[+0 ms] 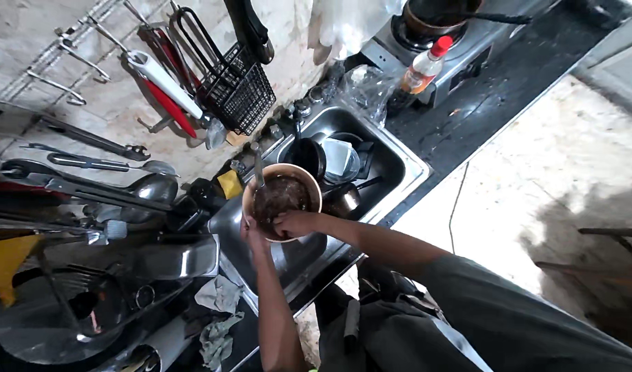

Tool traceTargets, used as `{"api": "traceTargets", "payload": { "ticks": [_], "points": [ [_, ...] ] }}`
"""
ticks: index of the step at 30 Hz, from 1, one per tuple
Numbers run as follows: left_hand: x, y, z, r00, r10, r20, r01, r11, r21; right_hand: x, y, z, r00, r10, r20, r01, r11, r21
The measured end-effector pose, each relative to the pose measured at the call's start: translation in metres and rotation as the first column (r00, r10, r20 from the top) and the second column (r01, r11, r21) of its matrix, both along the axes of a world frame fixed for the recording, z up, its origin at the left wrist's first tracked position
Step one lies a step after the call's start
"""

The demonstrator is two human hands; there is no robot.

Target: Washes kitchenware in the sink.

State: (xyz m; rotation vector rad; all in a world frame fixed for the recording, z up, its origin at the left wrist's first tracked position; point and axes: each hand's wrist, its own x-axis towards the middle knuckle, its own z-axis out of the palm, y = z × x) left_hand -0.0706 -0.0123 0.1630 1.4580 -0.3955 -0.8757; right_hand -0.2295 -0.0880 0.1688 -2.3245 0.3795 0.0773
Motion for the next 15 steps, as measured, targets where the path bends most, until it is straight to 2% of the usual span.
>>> {"api": "traceTargets", "payload": {
  "ticks": [1, 3, 4, 6, 8, 9, 11, 13, 15],
  "points": [
    [0.006, 0.001, 0.003, 1.000, 0.022, 0.014, -0.022, 1.000, -0.002, -0.014, -0.005, 0.006, 0.996, -0.049, -0.077, 0.047, 0.999, -0.019],
    [0.011, 0.006, 0.009, 0.999, 0.051, 0.019, -0.051, 0.999, 0.004, -0.028, -0.019, 0.003, 0.938, -0.304, -0.164, 0.280, 0.947, -0.156],
    [0.010, 0.006, 0.011, 0.998, 0.053, 0.017, -0.053, 0.998, 0.016, -0.026, -0.030, -0.007, 0.889, -0.424, -0.171, 0.376, 0.891, -0.253],
    [0.001, 0.006, 0.012, 1.000, 0.023, 0.021, -0.023, 0.999, 0.034, -0.007, -0.044, -0.024, 0.825, -0.550, -0.133, 0.487, 0.809, -0.329],
    [-0.011, 0.003, 0.006, 1.000, -0.015, 0.005, 0.015, 0.999, 0.032, 0.015, -0.040, -0.033, 0.847, -0.531, -0.034, 0.505, 0.822, -0.263],
    [-0.015, 0.001, 0.003, 1.000, -0.021, -0.015, 0.021, 1.000, 0.023, 0.024, -0.031, -0.031, 0.886, -0.463, 0.015, 0.454, 0.863, -0.219],
    [-0.014, -0.002, -0.001, 0.999, -0.007, -0.044, 0.007, 1.000, 0.014, 0.029, -0.010, -0.022, 0.968, -0.237, 0.079, 0.247, 0.957, -0.151],
    [-0.004, -0.001, 0.000, 0.999, 0.020, -0.045, -0.019, 1.000, 0.022, 0.018, 0.001, -0.011, 0.991, -0.071, 0.116, 0.079, 0.995, -0.063],
    [0.009, -0.001, 0.005, 0.999, 0.038, -0.034, -0.038, 0.999, 0.023, -0.003, -0.007, 0.004, 0.992, -0.123, 0.019, 0.123, 0.992, -0.040]
  ]
}}
